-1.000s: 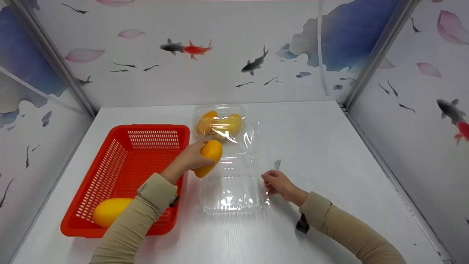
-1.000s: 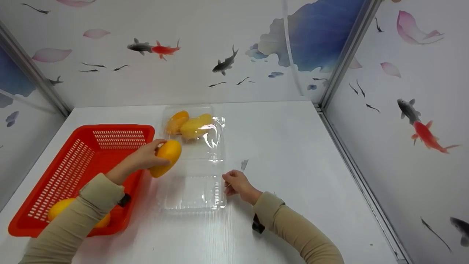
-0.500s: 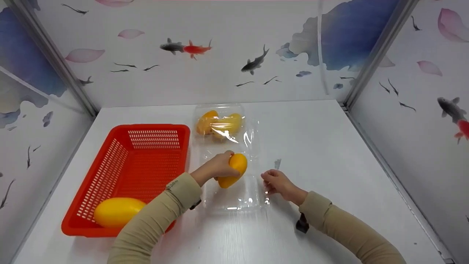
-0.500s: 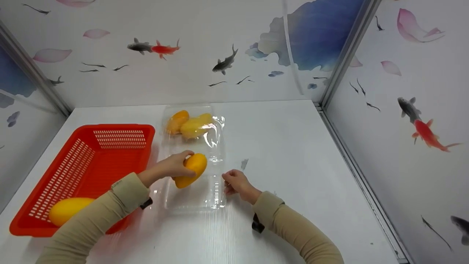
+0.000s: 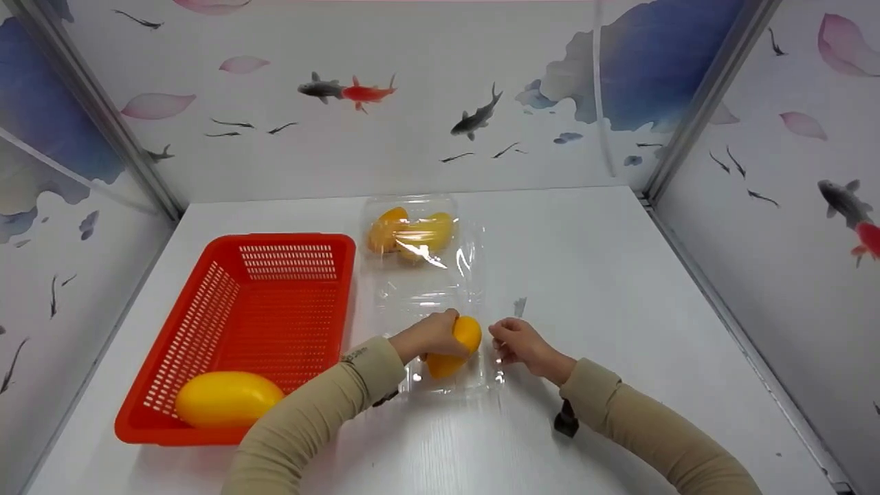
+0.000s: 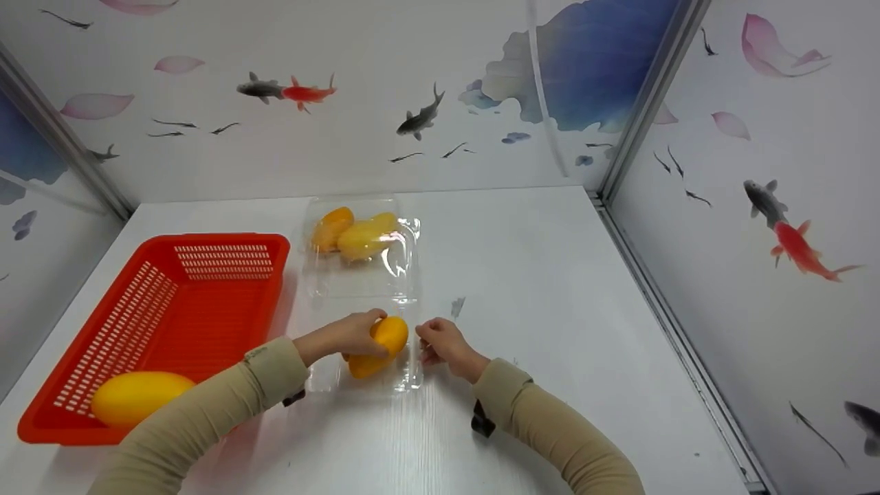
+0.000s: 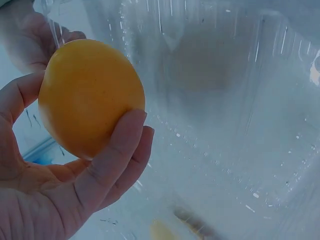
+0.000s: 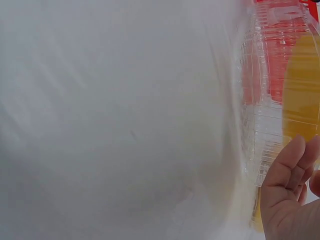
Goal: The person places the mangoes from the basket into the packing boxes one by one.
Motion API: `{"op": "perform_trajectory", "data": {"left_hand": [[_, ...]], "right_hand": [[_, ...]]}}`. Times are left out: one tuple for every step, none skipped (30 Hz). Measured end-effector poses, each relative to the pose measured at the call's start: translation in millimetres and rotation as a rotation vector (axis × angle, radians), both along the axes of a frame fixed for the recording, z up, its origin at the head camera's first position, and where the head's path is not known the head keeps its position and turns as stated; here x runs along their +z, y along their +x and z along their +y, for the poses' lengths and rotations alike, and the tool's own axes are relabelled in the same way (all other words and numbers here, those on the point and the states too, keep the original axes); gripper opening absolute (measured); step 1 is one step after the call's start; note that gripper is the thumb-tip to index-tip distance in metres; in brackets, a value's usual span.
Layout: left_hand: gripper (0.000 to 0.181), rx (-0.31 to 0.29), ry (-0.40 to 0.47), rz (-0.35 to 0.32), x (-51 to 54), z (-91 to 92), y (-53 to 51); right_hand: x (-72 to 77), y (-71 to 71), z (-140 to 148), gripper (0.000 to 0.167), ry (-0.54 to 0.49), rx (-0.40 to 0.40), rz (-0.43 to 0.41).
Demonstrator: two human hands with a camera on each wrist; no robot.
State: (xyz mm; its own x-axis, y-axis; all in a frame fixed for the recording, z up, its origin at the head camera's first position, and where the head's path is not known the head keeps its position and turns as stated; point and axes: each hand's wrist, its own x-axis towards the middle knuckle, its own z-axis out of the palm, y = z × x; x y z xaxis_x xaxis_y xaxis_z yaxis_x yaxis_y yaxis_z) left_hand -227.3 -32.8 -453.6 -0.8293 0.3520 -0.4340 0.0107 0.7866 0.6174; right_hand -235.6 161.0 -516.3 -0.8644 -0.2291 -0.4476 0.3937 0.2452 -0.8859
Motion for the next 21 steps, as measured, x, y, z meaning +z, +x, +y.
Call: {"op": "perform_trajectory", "data": {"left_hand": [[0.067, -0.001, -0.006, 0.001, -3.1, 0.8, 0.5], [0.067, -0.003, -0.012, 0.005, -5.6, 1.5, 1.3], [0.066, -0.001, -0.014, 0.005, -7.9, 2.1, 2.1], [0.065, -0.001, -0.018, 0.008, -9.9, 2.8, 2.9], [0.066, -0.002, -0.022, 0.01, -11.6, 3.4, 3.9], [0.066, -0.002, -0.026, 0.013, -13.3, 3.8, 4.9], [0.067, 0.0, -0.029, 0.013, -14.4, 4.4, 6.1], [0.068, 0.001, -0.03, 0.014, -15.9, 4.8, 7.0], [0.068, 0.004, -0.03, 0.014, -17.3, 5.3, 7.9], [0.068, 0.003, -0.036, 0.02, -19.0, 5.8, 8.8], [0.067, 0.0, -0.042, 0.029, -20.4, 6.3, 9.6], [0.067, -0.005, -0.052, 0.042, -21.5, 6.9, 10.5], [0.065, -0.009, -0.057, 0.057, -22.4, 7.7, 11.4], [0.064, -0.014, -0.061, 0.072, -23.3, 8.5, 12.1], [0.063, -0.016, -0.064, 0.088, -24.0, 9.3, 12.8], [0.064, -0.019, -0.07, 0.102, -24.5, 10.3, 13.3], [0.065, -0.02, -0.07, 0.116, -24.9, 11.2, 13.8], [0.066, -0.019, -0.071, 0.122, -25.3, 12.1, 14.2], [0.067, -0.016, -0.067, 0.125, -25.8, 13.0, 14.4], [0.068, -0.013, -0.068, 0.126, -25.8, 13.8, 14.7], [0.07, -0.012, -0.069, 0.134, -26.4, 14.4, 15.1]], "right_hand": [[0.1, 0.1, 0, 0.027, 0.003, 0.0, -0.001], [0.0, 0.1, 0, 0.027, 0.004, 0.0, -0.002], [-0.2, -0.1, 0, 0.027, 0.008, 0.001, -0.002], [-0.3, -0.3, -1, 0.028, 0.009, -0.001, -0.002], [-0.5, -0.5, -1, 0.028, 0.011, -0.001, -0.002], [-0.5, -0.7, -1, 0.028, 0.011, -0.003, -0.002], [-0.8, -0.8, -1, 0.029, 0.013, -0.003, -0.003], [-1.1, -0.9, -1, 0.029, 0.015, -0.007, -0.005], [-1.3, -1.1, -1, 0.029, 0.018, -0.01, -0.009], [-1.6, -1.1, -1, 0.029, 0.019, -0.013, -0.012], [-1.8, -1.2, -1, 0.029, 0.022, -0.016, -0.014], [-2.2, -1.3, -1, 0.029, 0.025, -0.018, -0.017], [-2.4, -1.3, -1, 0.029, 0.026, -0.022, -0.02], [-2.5, -1.3, -1, 0.029, 0.026, -0.024, -0.022], [-2.5, -1.5, -1, 0.029, 0.026, -0.023, -0.021], [-2.6, -1.6, -1, 0.029, 0.026, -0.017, -0.016], [-2.7, -1.6, -1, 0.029, 0.025, -0.014, -0.013], [-2.6, -1.5, 0, 0.029, 0.022, -0.013, -0.012], [-2.6, -1.4, 0, 0.028, 0.019, -0.012, -0.009], [-2.5, -1.1, 0, 0.028, 0.018, -0.008, -0.006], [-2.6, -0.7, 0, 0.027, 0.014, -0.005, -0.001]]}}
